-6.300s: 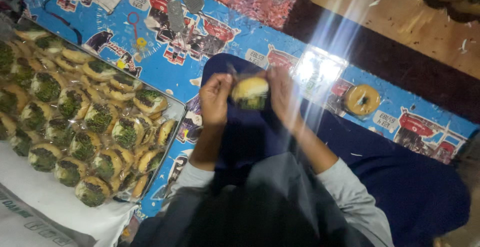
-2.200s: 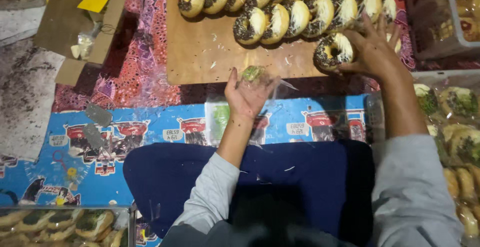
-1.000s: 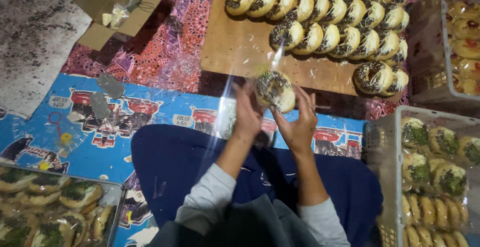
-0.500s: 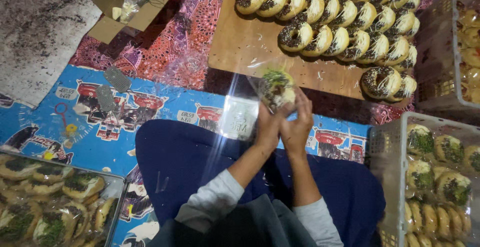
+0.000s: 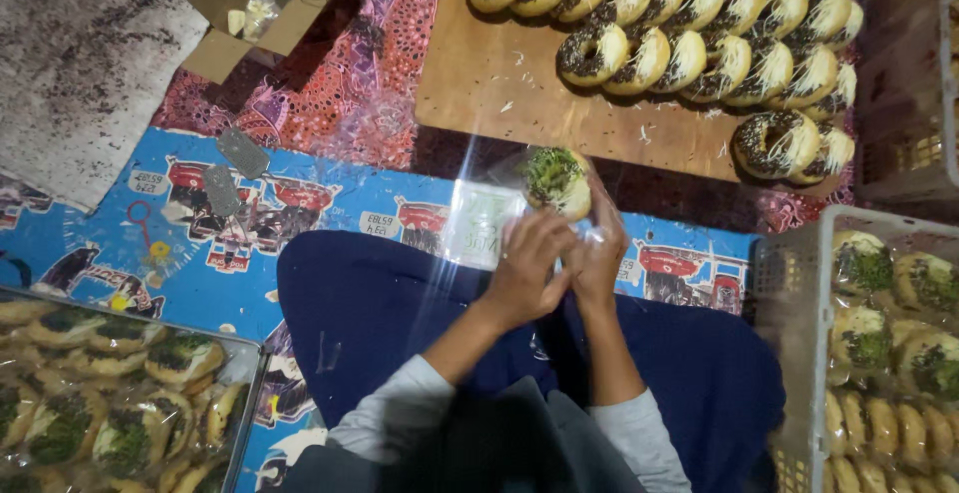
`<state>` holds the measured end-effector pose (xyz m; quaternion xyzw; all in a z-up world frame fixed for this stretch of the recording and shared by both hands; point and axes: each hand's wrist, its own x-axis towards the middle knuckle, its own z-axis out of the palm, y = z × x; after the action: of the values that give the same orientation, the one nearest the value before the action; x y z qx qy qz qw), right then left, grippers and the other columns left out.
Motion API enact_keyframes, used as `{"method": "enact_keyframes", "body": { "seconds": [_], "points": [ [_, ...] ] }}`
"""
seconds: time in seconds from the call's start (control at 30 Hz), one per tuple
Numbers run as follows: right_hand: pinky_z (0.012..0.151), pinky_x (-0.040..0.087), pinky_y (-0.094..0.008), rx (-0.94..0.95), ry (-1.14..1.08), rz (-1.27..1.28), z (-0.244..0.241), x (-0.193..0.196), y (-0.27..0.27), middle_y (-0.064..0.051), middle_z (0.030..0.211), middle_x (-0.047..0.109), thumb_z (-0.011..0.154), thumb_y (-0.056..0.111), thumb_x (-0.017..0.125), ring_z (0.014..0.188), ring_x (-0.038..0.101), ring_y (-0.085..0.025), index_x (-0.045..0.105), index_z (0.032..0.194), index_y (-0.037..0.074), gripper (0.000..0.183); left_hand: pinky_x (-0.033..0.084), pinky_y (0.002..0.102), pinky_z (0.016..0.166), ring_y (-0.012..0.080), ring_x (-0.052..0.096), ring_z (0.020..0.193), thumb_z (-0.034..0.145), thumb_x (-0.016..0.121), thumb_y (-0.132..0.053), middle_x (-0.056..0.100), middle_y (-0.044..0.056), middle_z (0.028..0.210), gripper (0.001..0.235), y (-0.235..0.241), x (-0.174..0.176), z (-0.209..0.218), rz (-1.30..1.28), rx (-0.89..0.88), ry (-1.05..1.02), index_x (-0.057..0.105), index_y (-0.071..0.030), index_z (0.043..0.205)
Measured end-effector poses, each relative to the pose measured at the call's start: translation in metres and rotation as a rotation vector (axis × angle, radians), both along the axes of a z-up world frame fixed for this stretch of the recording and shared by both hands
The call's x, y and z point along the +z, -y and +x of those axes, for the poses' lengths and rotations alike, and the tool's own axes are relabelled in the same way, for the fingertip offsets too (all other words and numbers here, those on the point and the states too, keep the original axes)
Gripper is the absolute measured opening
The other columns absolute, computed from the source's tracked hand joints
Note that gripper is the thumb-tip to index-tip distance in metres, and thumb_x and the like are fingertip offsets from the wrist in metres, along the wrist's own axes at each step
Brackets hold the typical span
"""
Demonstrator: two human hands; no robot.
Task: The person sits on the floor and individually wraps round pastries in clear plastic bags. They pick each pastry from a wooden board, place it into a bag, and then place the packaged item into a white plastic crate.
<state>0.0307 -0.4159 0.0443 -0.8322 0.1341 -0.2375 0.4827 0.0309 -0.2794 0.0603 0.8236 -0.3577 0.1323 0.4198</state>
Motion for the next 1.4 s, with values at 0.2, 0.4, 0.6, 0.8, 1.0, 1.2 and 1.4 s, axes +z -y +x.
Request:
{"method": "enact_keyframes", "body": {
  "seconds": [0.2,0.4,0.6,0.8,1.0,1.2,1.4],
  "points": [
    [0.099,0.050,-0.038,0.447,-0.156,0.414,-0.003,-0.004,-0.030,-0.022,0.132,0.062,0.089,0.017,0.074,0.120,0.061,-0.028,0.056,0.137,0.000,0.055,0.035,0.054,0.120,0.0300,0.060,0.132,0.087,0.077,-0.024,0.068,0.011,0.133,0.044,-0.077,0.009,0.012,-0.051,-0.037,0.111,0.071,-0.002,0.125],
    [0.069,0.057,-0.041,0.611,-0.542,-0.299,-0.024,0.050,-0.103,-0.018,0.082,0.076,0.089,0.041,0.077,0.072,0.073,-0.030,0.076,0.108,0.009,0.037,0.061,0.036,0.094,0.0243,0.077,0.103,0.102,0.060,-0.006,0.078,0.010,0.109,0.017,-0.165,0.016,-0.040,-0.313,0.467,-0.257,0.076,-0.001,0.107],
    [0.069,0.059,-0.038,0.893,0.074,-0.175,-0.032,0.066,-0.181,-0.014,0.094,0.077,0.095,0.022,0.069,0.078,0.075,-0.030,0.077,0.103,0.009,0.017,0.062,0.030,0.083,0.0173,0.075,0.090,0.107,0.057,-0.013,0.077,0.014,0.097,0.020,-0.237,-0.003,-0.066,-0.763,0.635,-0.741,0.067,0.004,0.106],
    [0.071,0.058,-0.039,0.954,-0.114,-0.205,-0.017,0.061,-0.206,-0.013,0.092,0.075,0.092,0.014,0.074,0.080,0.074,-0.030,0.079,0.106,0.012,0.015,0.061,0.030,0.087,0.0190,0.075,0.094,0.102,0.062,-0.009,0.076,0.015,0.101,0.017,-0.266,-0.045,-0.062,-0.948,0.656,-0.769,0.067,0.006,0.108],
    [0.085,0.058,-0.040,1.028,0.346,-0.297,0.002,0.074,-0.217,-0.014,0.112,0.071,0.081,0.006,0.074,0.100,0.069,-0.032,0.067,0.125,0.004,0.045,0.057,0.025,0.084,0.0129,0.069,0.094,0.104,0.061,-0.005,0.076,0.013,0.104,0.019,-0.253,-0.046,-0.059,-0.887,0.655,-0.727,0.070,0.007,0.115],
    [0.081,0.057,-0.043,0.981,0.179,-0.280,0.011,0.018,-0.218,-0.017,0.108,0.073,0.083,0.005,0.073,0.094,0.070,-0.034,0.069,0.125,0.001,0.043,0.058,0.025,0.082,0.0114,0.072,0.093,0.101,0.063,-0.007,0.079,0.012,0.101,0.021,-0.240,-0.019,-0.074,-0.526,0.697,-0.669,0.070,0.008,0.114],
    [0.089,0.052,-0.040,0.682,-0.433,-0.180,0.057,-0.012,-0.142,-0.020,0.118,0.065,0.090,0.008,0.068,0.105,0.065,-0.030,0.059,0.129,-0.001,0.041,0.061,0.030,0.092,0.0180,0.074,0.100,0.106,0.057,-0.008,0.076,0.014,0.108,0.022,-0.231,0.027,-0.063,-0.954,0.733,-0.541,0.067,0.009,0.115]
  ]
}}
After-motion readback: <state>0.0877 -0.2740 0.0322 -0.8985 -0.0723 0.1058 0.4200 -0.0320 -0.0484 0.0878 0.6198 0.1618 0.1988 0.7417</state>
